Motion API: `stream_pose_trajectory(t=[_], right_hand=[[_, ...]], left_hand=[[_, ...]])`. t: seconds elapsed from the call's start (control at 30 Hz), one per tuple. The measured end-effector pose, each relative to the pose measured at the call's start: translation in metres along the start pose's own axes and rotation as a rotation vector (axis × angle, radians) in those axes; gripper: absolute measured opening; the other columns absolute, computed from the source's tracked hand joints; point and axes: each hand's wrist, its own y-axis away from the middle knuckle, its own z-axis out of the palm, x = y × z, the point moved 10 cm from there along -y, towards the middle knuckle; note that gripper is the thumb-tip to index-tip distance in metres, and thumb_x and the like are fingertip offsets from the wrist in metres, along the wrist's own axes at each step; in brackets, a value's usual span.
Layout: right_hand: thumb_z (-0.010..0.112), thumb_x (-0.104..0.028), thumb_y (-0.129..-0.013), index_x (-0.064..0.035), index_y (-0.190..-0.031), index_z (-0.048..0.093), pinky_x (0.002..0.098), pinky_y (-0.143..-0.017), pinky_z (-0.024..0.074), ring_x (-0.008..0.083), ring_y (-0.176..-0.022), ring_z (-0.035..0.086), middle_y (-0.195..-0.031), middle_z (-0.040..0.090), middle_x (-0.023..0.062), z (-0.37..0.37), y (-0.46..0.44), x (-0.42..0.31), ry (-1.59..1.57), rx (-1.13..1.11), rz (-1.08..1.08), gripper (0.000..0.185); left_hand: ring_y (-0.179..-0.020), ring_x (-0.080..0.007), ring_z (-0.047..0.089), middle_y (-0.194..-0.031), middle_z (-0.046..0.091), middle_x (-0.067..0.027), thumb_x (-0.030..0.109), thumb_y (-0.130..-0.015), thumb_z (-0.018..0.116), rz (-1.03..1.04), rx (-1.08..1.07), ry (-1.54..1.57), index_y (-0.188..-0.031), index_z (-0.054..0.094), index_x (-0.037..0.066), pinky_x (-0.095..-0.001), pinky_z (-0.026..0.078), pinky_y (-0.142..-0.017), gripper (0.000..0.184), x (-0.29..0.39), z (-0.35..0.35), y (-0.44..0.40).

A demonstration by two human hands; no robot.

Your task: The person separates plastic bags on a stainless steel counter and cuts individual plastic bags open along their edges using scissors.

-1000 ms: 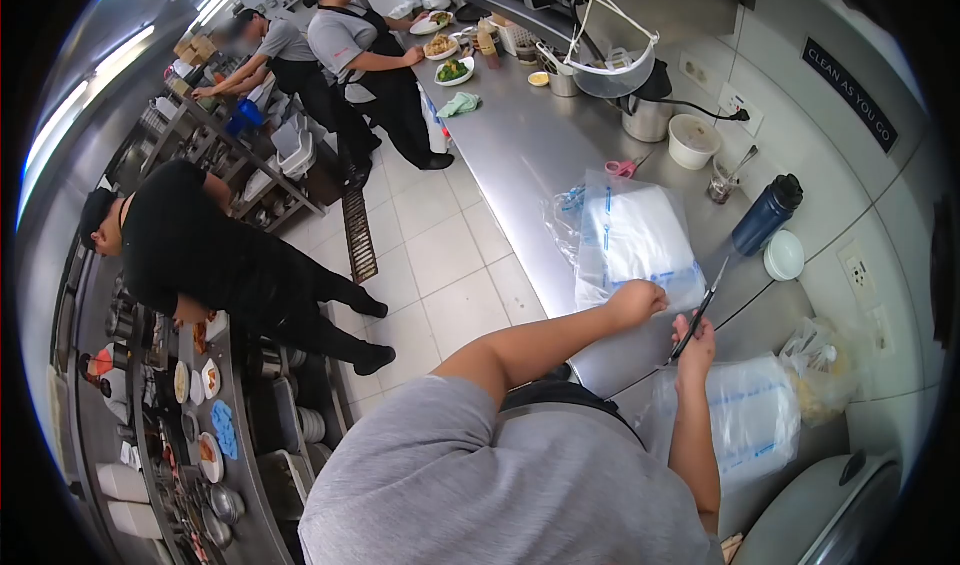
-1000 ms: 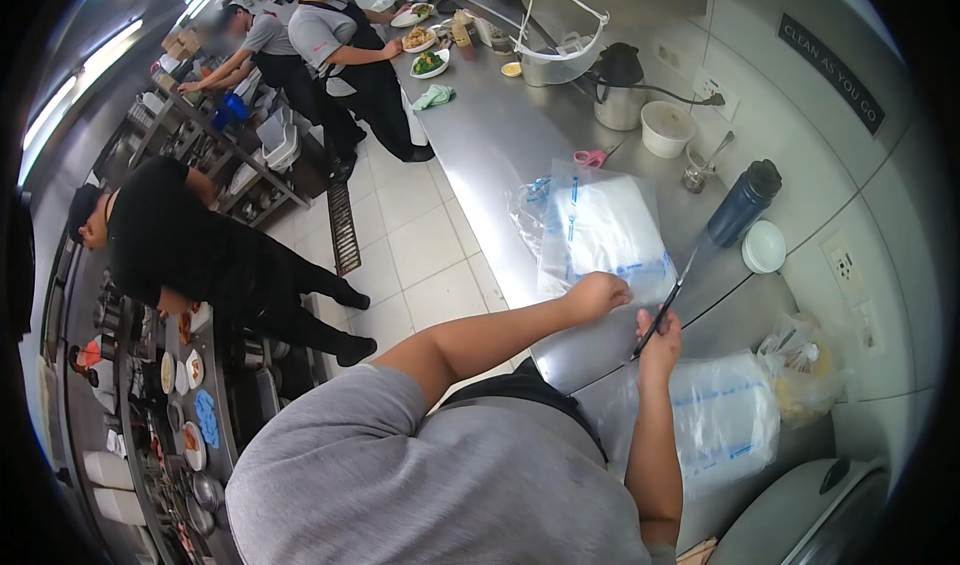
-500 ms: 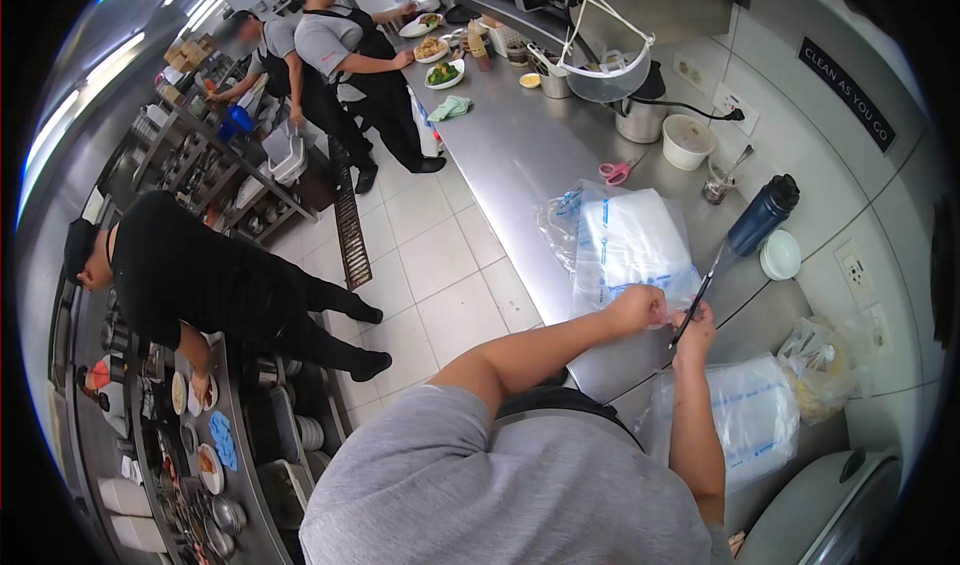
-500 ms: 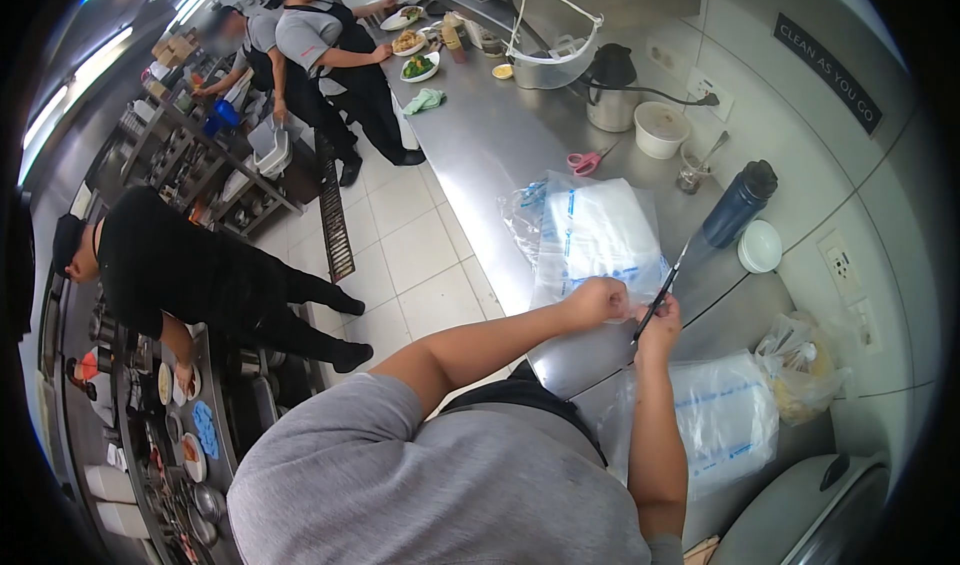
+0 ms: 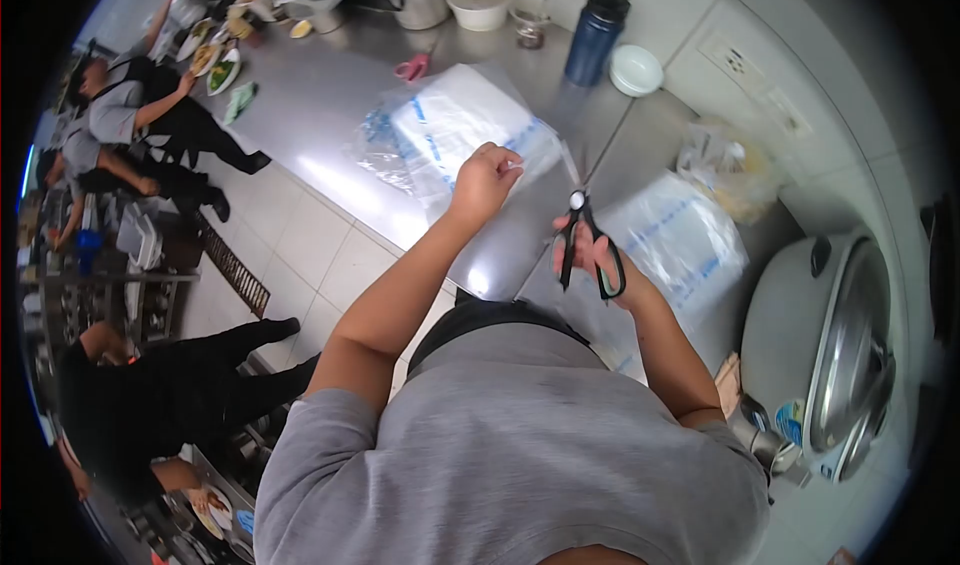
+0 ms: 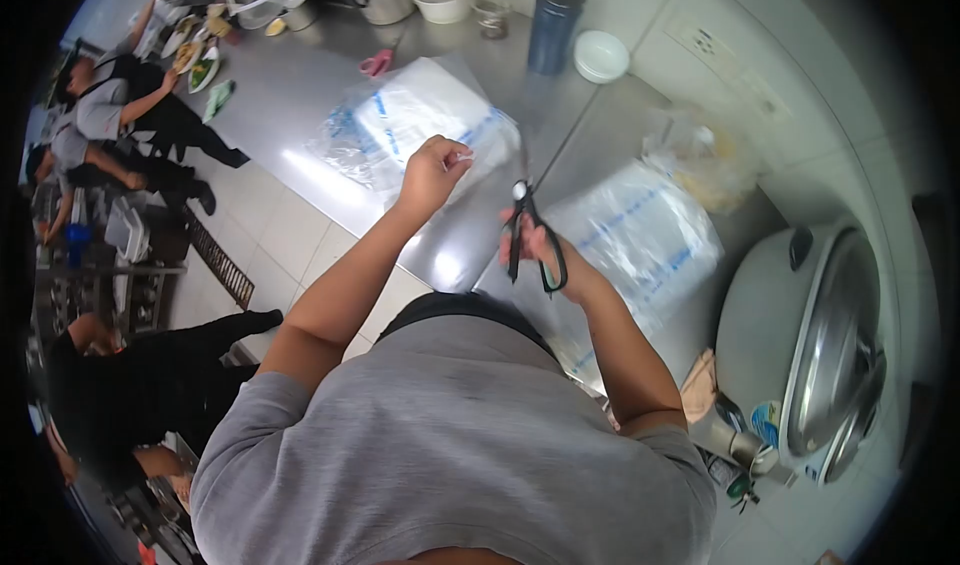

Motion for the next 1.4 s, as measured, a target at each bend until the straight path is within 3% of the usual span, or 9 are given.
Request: stream_pose_trajectory(t=[0.13, 0.23, 0.53, 0.73, 1.03, 1.13, 1.4], right_hand=[[0.038, -0.078, -0.082, -0.0068, -0.134, 0.039, 0.0336, -0.085, 0.0442, 0.0192, -0.089, 0.058, -0.095, 0.057, 0.0065, 0.021, 0.033, 0.01, -0.021, -0.157, 0.244, 0.088], [0.037, -0.078, -0.081, -0.0063, -0.132, 0.041, 0.0332, -0.083, 0.0455, 0.02, -0.087, 0.059, -0.094, 0.058, 0.0069, 0.011, 0.039, 0.021, 0.011, -0.051, 0.36, 0.088], [0.036, -0.077, -0.083, -0.0062, -0.13, 0.044, 0.0338, -0.08, 0.0461, 0.019, -0.084, 0.059, -0.093, 0.058, 0.0064, 0.002, 0.034, 0.036, -0.207, -0.048, 0.403, 0.085], [0.039, -0.075, -0.084, -0.0046, -0.127, 0.045, 0.0333, -0.076, 0.0488, 0.0201, -0.082, 0.062, -0.092, 0.062, 0.0079, -0.01, 0.045, 0.059, -0.198, 0.01, 0.546, 0.082], [0.04, -0.073, -0.085, -0.0044, -0.124, 0.046, 0.0323, -0.074, 0.0486, 0.0186, -0.079, 0.062, -0.087, 0.061, 0.0073, -0.026, 0.038, 0.077, -0.25, 0.147, 0.526, 0.079], [0.043, -0.071, -0.086, -0.0031, -0.119, 0.05, 0.0315, -0.073, 0.0489, 0.0169, -0.075, 0.061, -0.084, 0.061, 0.0064, -0.035, 0.03, 0.072, -0.24, 0.187, 0.435, 0.076], [0.061, -0.047, -0.089, 0.0022, -0.11, 0.055, 0.0255, -0.054, 0.0415, 0.0119, -0.058, 0.051, -0.069, 0.055, 0.0026, -0.055, 0.03, 0.063, -0.16, 0.408, 0.373, 0.054]], left_hand=[[-0.067, -0.0266, 0.059, -0.079, 0.057, -0.0112, 0.005, -0.074, 0.069, 0.0, -0.146, -0.04, -0.09, 0.066, 0.004, -0.0361, 0.048, -0.062, 0.017, 0.01, 0.031, 0.008], [-0.068, -0.0273, 0.059, -0.08, 0.058, -0.0119, 0.005, -0.074, 0.069, 0.009, -0.186, -0.062, -0.092, 0.066, 0.004, -0.0366, 0.048, -0.063, 0.018, 0.009, 0.046, 0.012], [-0.076, -0.032, 0.061, -0.087, 0.06, -0.0152, 0.014, -0.073, 0.073, -0.04, -0.246, -0.132, -0.091, 0.061, 0.002, -0.0403, 0.049, -0.069, 0.025, 0.001, 0.06, 0.017], [-0.077, -0.0298, 0.062, -0.088, 0.06, -0.0144, 0.02, -0.073, 0.075, -0.047, -0.294, -0.188, -0.088, 0.062, 0.001, -0.0383, 0.049, -0.07, 0.028, -0.024, 0.078, 0.026], [-0.083, -0.033, 0.062, -0.091, 0.061, -0.0145, 0.021, -0.073, 0.075, -0.099, -0.341, -0.179, -0.085, 0.062, 0.002, -0.0409, 0.049, -0.074, 0.026, -0.032, 0.087, 0.032], [-0.08, -0.0316, 0.062, -0.089, 0.06, -0.0146, 0.022, -0.075, 0.073, -0.062, -0.346, -0.221, -0.086, 0.061, 0.001, -0.0397, 0.049, -0.072, 0.026, -0.028, 0.085, 0.033], [-0.082, -0.0328, 0.061, -0.089, 0.06, -0.0148, 0.018, -0.073, 0.073, 0.139, -0.263, -0.331, -0.088, 0.06, 0.002, -0.0409, 0.048, -0.073, 0.026, 0.001, 0.074, 0.052]])
